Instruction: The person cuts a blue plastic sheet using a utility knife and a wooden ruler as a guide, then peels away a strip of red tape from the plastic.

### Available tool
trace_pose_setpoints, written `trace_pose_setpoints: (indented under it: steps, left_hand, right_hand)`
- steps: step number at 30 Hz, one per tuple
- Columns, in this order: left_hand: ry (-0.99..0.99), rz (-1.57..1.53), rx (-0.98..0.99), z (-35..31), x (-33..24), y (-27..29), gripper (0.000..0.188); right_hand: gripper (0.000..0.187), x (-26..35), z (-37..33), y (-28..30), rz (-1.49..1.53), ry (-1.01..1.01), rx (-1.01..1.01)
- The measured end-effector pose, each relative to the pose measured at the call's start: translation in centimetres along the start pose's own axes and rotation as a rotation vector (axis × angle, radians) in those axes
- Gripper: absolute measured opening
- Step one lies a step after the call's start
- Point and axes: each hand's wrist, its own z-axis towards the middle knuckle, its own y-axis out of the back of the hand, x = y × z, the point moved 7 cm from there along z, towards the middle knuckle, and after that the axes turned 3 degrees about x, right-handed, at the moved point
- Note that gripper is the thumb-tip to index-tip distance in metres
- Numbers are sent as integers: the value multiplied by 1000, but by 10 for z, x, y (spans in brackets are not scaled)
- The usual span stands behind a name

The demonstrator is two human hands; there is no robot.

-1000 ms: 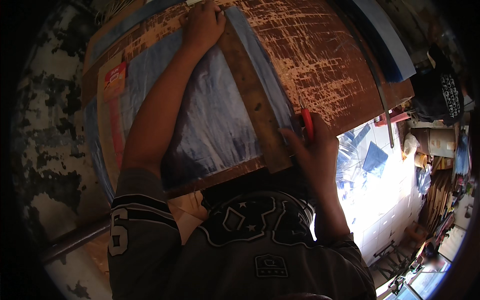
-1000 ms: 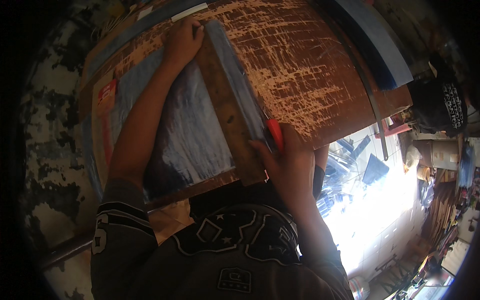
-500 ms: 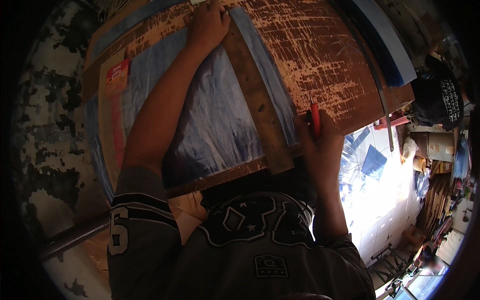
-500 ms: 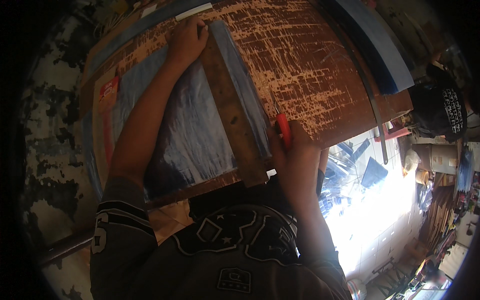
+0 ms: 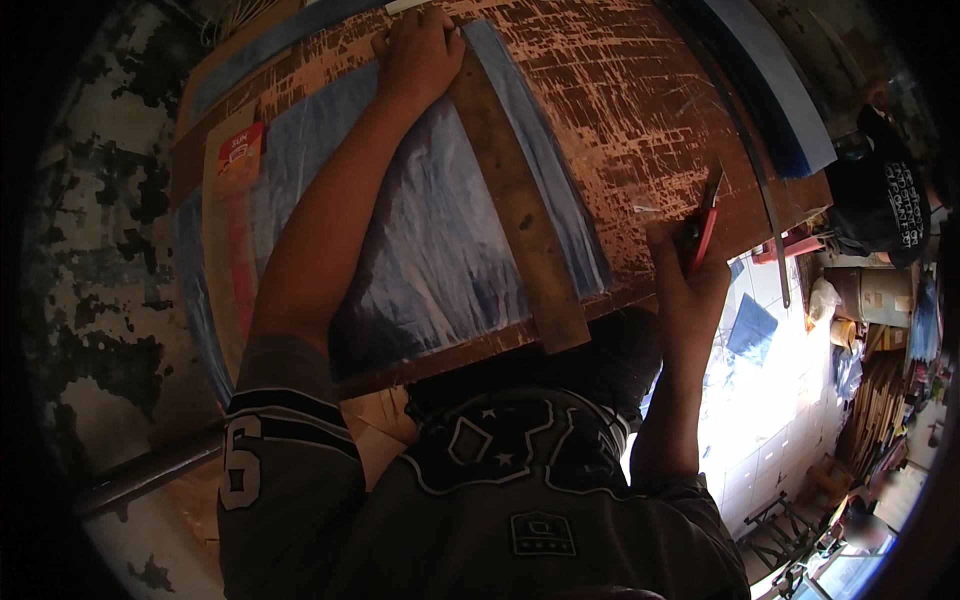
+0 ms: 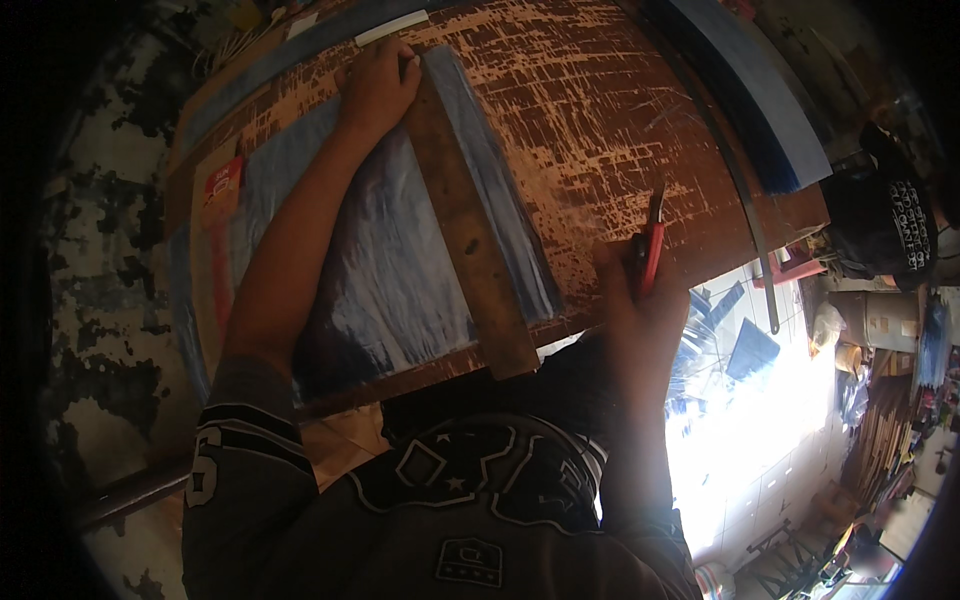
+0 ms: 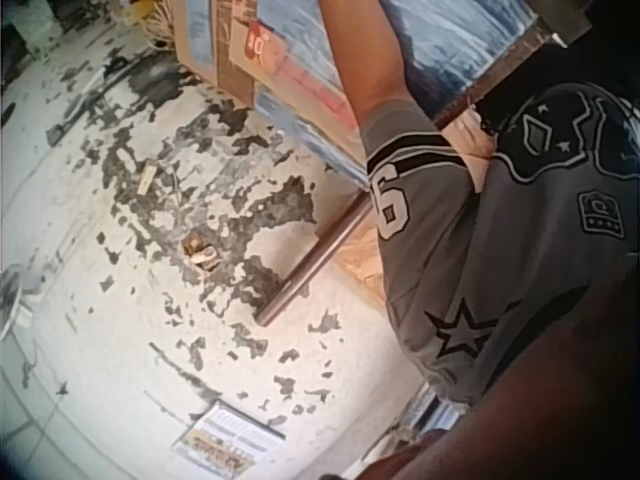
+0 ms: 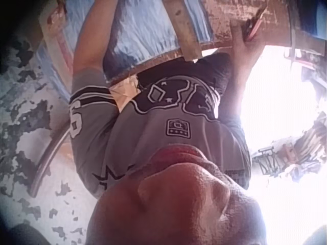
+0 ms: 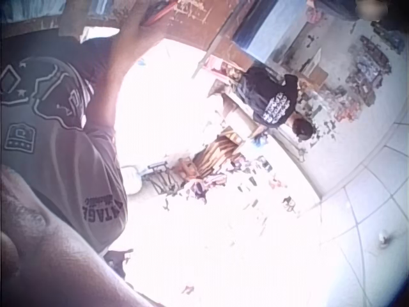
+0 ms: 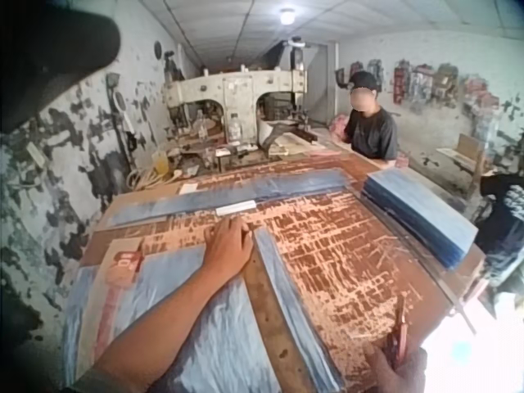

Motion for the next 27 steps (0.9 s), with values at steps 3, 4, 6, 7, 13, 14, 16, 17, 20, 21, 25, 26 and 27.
trace_pose_setpoints:
  steps: [3, 4, 6, 7, 13, 14, 16, 17, 20, 21, 25, 26, 27]
  left_hand:
    - [-5, -16, -8, 0, 2, -3, 23]
    - [-4, -31, -4, 1, 5, -4, 23]
    - [-10, -68, -5, 2, 8, -9, 23]
    - [-14, -78, -7, 1, 11, -9, 22]
    - [4, -57, 1, 1, 8, -7, 23]
    - [3, -64, 4, 1, 7, -5, 23]
    - [1, -65, 3, 0, 2, -4, 23]
    - [-2, -55, 0, 0, -2, 0, 23]
    - [7, -16, 11, 0, -3, 3, 24]
    - [13, 0, 20, -1, -1, 3, 24]
    - [-32, -9, 6, -1, -3, 0, 23]
    - [-37, -12, 1, 0, -2, 1, 23]
    - [-42, -14, -5, 0, -2, 1, 24]
  right_hand:
    - [27, -7, -2, 17, 103, -68, -50]
    - [25, -9, -2, 24, 124, -34, -91]
    - [21, -19, -1, 43, 149, 39, -190]
    - [22, -26, 0, 52, 176, 25, -235]
    - [18, -47, -10, 117, 307, 15, -506]
    - [18, -50, -13, 128, 322, 42, -551]
    - [20, -58, -21, 151, 415, -21, -700]
    - [20, -60, -26, 164, 433, -37, -771]
    - [18, -69, -39, 207, 466, 94, -887]
    - [13, -65, -42, 217, 463, 168, -878]
    - [27, -52, -60, 246, 416, 193, -1117]
    - [24, -54, -60, 250, 397, 188, -1103]
    - [22, -56, -60, 252, 378, 184, -1090]
